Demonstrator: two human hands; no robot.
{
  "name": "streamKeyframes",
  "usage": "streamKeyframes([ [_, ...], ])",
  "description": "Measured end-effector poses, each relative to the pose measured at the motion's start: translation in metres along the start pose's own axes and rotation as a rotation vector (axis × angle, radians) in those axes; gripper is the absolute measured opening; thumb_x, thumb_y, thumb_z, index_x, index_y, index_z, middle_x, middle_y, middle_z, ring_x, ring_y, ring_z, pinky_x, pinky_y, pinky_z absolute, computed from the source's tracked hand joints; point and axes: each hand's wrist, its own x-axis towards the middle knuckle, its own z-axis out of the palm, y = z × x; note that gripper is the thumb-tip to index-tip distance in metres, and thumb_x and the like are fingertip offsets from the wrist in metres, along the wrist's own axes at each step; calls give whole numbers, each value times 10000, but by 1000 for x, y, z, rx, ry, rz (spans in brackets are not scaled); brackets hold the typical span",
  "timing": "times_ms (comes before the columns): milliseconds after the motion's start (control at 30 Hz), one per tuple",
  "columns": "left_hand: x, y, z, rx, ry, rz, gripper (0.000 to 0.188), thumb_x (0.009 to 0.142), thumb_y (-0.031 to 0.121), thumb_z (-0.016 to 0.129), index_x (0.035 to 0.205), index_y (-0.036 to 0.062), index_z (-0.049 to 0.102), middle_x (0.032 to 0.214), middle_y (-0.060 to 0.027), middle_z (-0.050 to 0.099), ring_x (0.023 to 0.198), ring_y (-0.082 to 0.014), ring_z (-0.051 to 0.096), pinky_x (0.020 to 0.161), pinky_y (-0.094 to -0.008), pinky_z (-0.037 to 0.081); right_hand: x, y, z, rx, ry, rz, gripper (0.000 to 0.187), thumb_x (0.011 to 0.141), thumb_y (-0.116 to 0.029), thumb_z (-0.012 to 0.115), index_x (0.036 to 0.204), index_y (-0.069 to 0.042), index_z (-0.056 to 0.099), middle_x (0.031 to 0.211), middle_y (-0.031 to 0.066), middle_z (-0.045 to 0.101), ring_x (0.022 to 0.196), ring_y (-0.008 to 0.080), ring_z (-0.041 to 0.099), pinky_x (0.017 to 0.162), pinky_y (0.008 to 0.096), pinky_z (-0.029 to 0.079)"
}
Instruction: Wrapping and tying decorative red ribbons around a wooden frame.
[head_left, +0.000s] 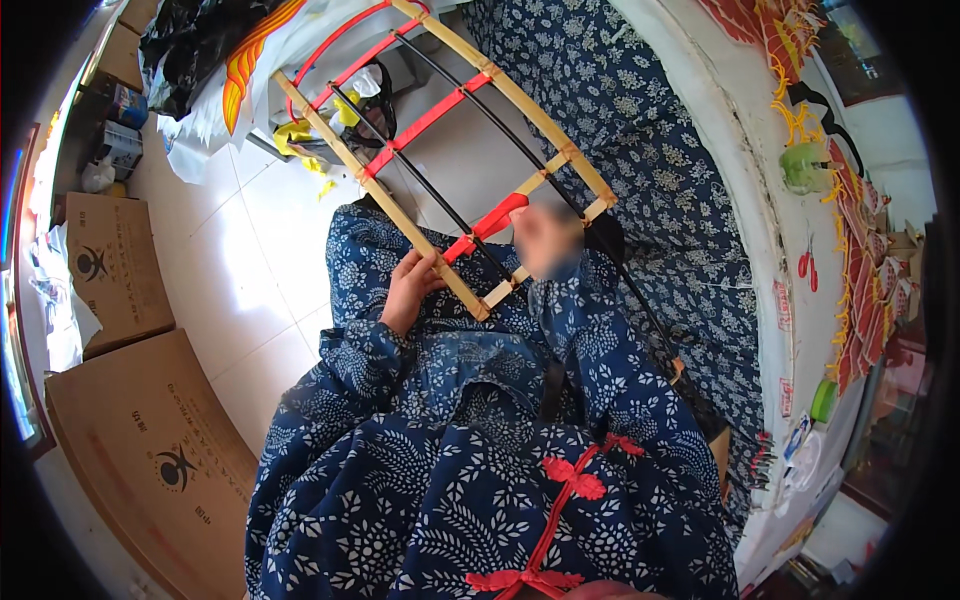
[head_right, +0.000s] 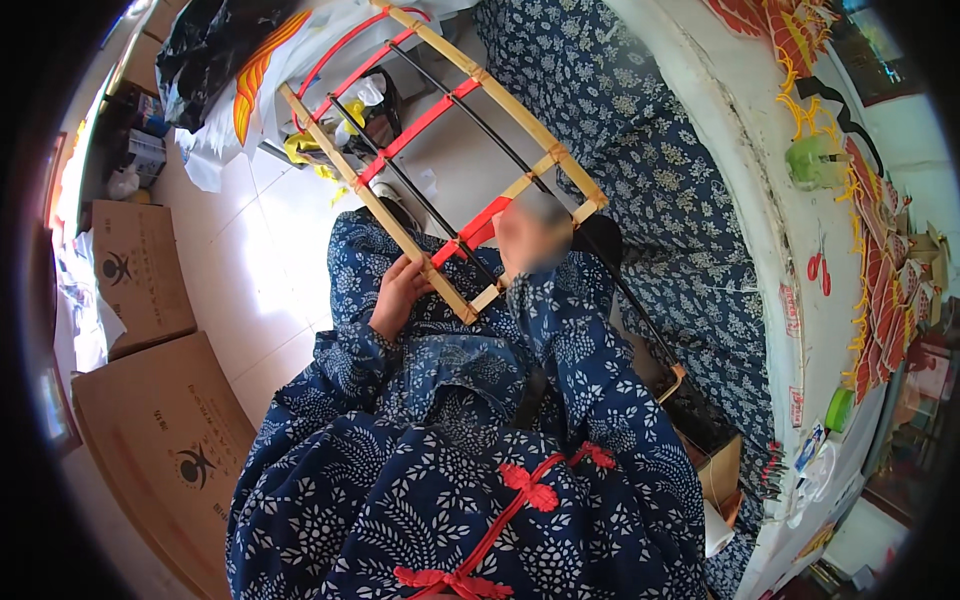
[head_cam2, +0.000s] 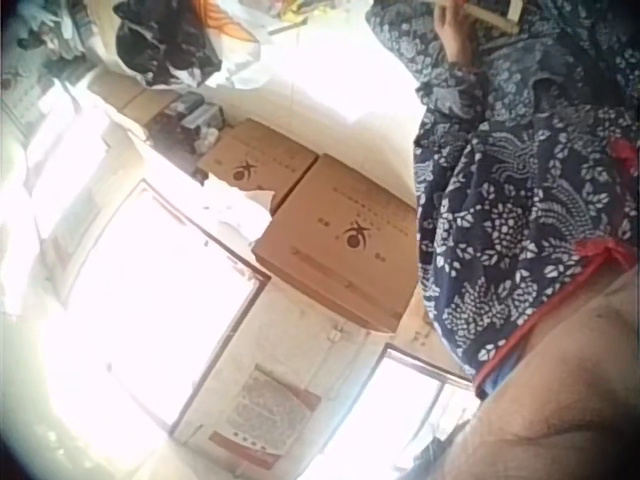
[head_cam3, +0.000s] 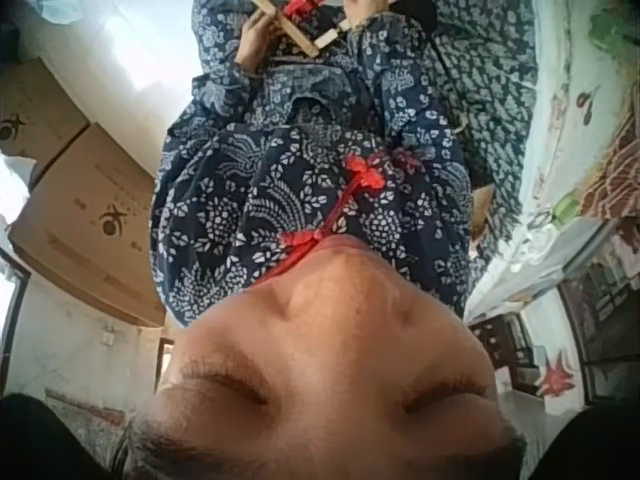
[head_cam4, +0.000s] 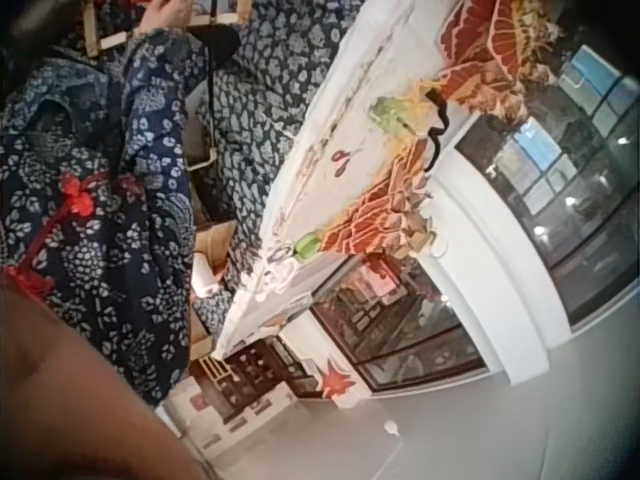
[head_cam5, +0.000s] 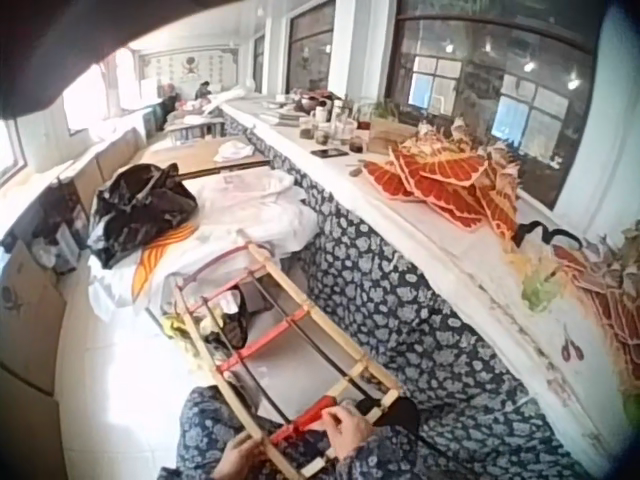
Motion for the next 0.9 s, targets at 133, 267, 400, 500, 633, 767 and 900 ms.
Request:
streamKeyframes([
  [133, 2, 1, 4, -2, -9, -5, 261, 984, 249, 521, 1155, 55, 558, 1002, -34, 620, 871, -123, 614, 781, -266, 508, 24, 20, 12, -96, -125, 219, 288, 928, -298, 615, 907, -14, 658, 688, 77, 625, 587, 164, 591, 584, 302, 476],
  [267, 0, -1, 2, 1, -16, 6, 266, 987, 255, 519, 1155, 53, 556, 1002, -36, 622, 880, -122, 615, 784, -265, 507, 42, 28, 15, -120, -247, 454, 354, 932, -363, 598, 881, -18, 660, 616, 47, 586, 549, 146, 577, 570, 306, 472],
  [400, -1, 2, 0, 9, -27, 31, 244, 994, 225, 511, 1159, 48, 545, 986, -32, 623, 922, -131, 627, 799, -274, 505, 45, 19, 4, -8, -369, 693, 369, 936, -373, 590, 873, -16, 655, 613, 34, 558, 527, 132, 563, 557, 319, 476],
  [500, -2, 5, 3, 20, -41, 30, 241, 990, 222, 519, 1155, 48, 546, 993, -32, 625, 920, -128, 626, 800, -273, 510, 29, 4, -1, 57, -331, 669, 365, 932, -361, 595, 872, -4, 648, 668, 48, 564, 553, 148, 574, 570, 334, 491],
  [633, -6, 9, 5, 25, -63, 34, 247, 981, 219, 539, 1158, 47, 542, 1009, -35, 629, 914, -126, 628, 792, -273, 524, -35, -10, -9, -388, -206, -219, 347, 864, -295, 663, 1031, 7, 627, 1021, 117, 616, 999, 280, 574, 894, 436, 449],
  [767, -9, 17, 9, 25, -94, 42, 264, 969, 215, 564, 1166, 43, 534, 1024, -46, 632, 917, -134, 632, 777, -271, 539, -84, -40, -25, -653, -84, -310, 480, 827, -283, 697, 1203, -18, 559, 1196, 123, 594, 1229, 342, 439, 1041, 472, 312],
  [900, -22, 37, 28, 58, -104, 85, 286, 948, 200, 602, 1157, 19, 529, 1026, -64, 645, 950, -141, 639, 754, -258, 557, -108, -22, -46, -586, -63, -129, 536, 830, -290, 696, 1271, -38, 524, 1225, 123, 592, 1183, 323, 504, 1005, 441, 369],
])
